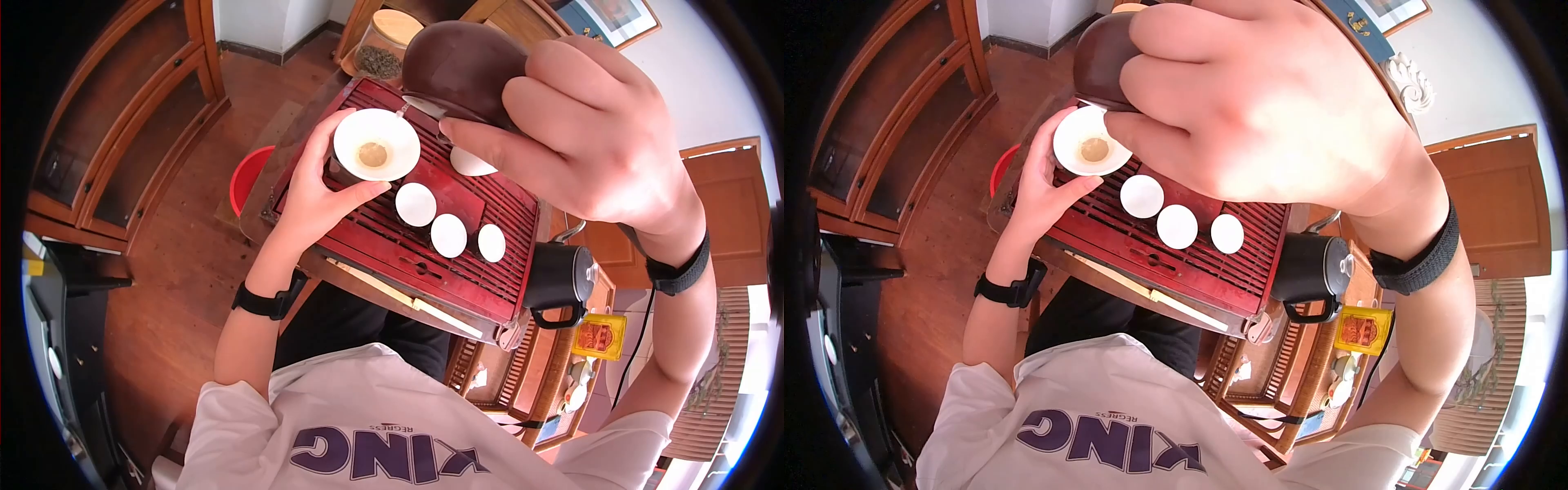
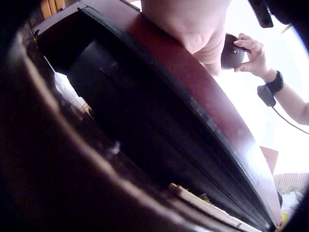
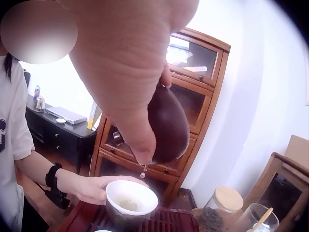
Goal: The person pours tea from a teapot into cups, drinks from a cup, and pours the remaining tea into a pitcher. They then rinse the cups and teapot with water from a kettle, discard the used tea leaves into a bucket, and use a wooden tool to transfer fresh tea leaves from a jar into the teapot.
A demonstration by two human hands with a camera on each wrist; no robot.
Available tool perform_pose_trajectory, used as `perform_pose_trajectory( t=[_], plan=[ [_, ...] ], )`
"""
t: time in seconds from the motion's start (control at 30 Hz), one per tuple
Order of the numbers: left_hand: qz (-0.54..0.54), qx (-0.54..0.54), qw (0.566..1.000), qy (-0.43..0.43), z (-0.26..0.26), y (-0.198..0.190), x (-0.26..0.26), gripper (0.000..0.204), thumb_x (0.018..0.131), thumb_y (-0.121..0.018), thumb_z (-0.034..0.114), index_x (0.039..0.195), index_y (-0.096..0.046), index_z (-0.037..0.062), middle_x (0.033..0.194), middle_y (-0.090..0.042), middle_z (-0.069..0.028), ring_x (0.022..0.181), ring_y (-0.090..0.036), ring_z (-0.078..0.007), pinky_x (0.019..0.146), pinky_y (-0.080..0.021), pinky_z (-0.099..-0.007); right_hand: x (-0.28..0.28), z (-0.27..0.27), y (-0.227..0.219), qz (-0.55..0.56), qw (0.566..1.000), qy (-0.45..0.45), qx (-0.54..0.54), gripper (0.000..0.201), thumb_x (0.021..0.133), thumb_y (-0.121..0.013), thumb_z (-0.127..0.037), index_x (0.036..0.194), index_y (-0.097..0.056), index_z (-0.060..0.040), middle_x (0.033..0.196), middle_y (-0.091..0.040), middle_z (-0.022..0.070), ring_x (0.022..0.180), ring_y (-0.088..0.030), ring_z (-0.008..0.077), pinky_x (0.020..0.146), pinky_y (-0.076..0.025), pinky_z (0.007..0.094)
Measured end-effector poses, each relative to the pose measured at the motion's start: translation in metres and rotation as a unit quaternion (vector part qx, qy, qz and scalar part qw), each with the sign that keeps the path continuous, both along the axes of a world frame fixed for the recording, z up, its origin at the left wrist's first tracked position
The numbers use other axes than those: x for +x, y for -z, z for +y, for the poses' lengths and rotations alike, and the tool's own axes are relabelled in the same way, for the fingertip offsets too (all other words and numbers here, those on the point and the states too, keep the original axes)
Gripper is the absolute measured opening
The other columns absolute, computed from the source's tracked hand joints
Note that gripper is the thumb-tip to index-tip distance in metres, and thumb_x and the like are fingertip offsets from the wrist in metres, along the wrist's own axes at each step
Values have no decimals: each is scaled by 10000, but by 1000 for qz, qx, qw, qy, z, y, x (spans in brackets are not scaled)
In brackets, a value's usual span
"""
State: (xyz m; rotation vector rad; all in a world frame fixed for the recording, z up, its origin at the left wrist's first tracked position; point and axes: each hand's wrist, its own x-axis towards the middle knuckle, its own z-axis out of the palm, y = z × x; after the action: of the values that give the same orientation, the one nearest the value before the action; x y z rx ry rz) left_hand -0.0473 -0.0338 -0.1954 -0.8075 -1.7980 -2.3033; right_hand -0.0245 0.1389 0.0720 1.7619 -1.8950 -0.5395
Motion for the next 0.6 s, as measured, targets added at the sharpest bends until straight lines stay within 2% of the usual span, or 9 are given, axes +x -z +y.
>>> perform_pose_trajectory(
  t=[0.07,0.23,0.4,0.6],
  plan=[
    [-7,20,1000,-10,2,1,0,862,757,-880,122,1469,-403,24,1417,-516,-114,1337,-491,-233,1137,-384,-399,0,1,-4,10,1000,1,18,440,504,-710,-186,934,-767,-113,727,-478,-10,687,-500,184,556,-455,311],
    [-7,14,1000,-14,1,1,0,854,762,-876,123,1468,-405,24,1416,-518,-113,1335,-493,-231,1136,-386,-398,4,5,-8,28,999,6,40,458,507,-715,-185,956,-778,-117,707,-443,-13,683,-494,183,557,-453,314],
    [-7,16,1000,-12,1,-2,0,850,764,-874,122,1467,-406,23,1409,-527,-113,1332,-497,-231,1134,-388,-399,1,11,-2,49,998,-38,23,491,498,-718,-196,979,-785,-119,733,-435,-2,690,-500,188,580,-481,330],
    [-2,13,1000,-15,1,-2,1,845,767,-872,122,1466,-406,21,1408,-530,-116,1329,-501,-230,1133,-391,-401,1,14,2,52,997,-51,21,494,486,-696,-207,964,-790,-127,746,-438,2,704,-514,194,597,-495,328]
  ],
)
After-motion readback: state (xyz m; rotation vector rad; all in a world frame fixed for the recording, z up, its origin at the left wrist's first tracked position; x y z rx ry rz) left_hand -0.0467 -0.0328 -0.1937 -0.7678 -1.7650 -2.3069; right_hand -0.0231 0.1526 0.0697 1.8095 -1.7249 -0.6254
